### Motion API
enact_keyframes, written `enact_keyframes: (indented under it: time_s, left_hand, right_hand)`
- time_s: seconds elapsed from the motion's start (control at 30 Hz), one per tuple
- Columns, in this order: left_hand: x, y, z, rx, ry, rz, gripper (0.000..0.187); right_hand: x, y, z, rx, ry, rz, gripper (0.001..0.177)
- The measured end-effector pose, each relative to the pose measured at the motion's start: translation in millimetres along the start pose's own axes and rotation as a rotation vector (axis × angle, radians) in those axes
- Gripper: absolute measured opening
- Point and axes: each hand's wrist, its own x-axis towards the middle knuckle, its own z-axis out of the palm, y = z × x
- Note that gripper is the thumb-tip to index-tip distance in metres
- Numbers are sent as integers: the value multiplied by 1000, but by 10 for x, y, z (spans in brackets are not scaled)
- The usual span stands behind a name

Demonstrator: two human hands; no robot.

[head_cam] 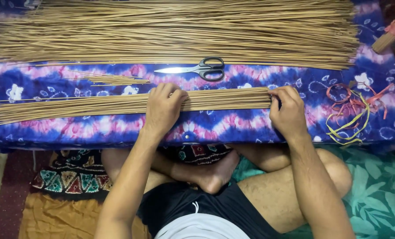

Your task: The person is sorting and aligning a large number of long, thin wooden sticks into a neat bundle on a table covered with a blue patterned cloth.

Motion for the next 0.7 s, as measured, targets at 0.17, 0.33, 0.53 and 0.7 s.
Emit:
enact_keyframes:
  time_s: [0.17, 0.33, 0.53, 0.7]
  left_hand:
    - [-26, 1, 34, -5, -4, -13, 6]
    - [-7, 62, -22, -28, 24, -30, 5]
    - [-1, 84, -48, -50, 83, -48, 7]
    - [-25, 74, -6, -70, 65, -35, 10]
  right_hand:
    - [-1, -18, 12, -1, 0, 7, 22]
    - [12, -55, -22, -12, 0, 20, 24]
    - [5, -35, -41, -18, 45, 40, 25]
    - [15, -73, -1, 24, 10, 17, 29]
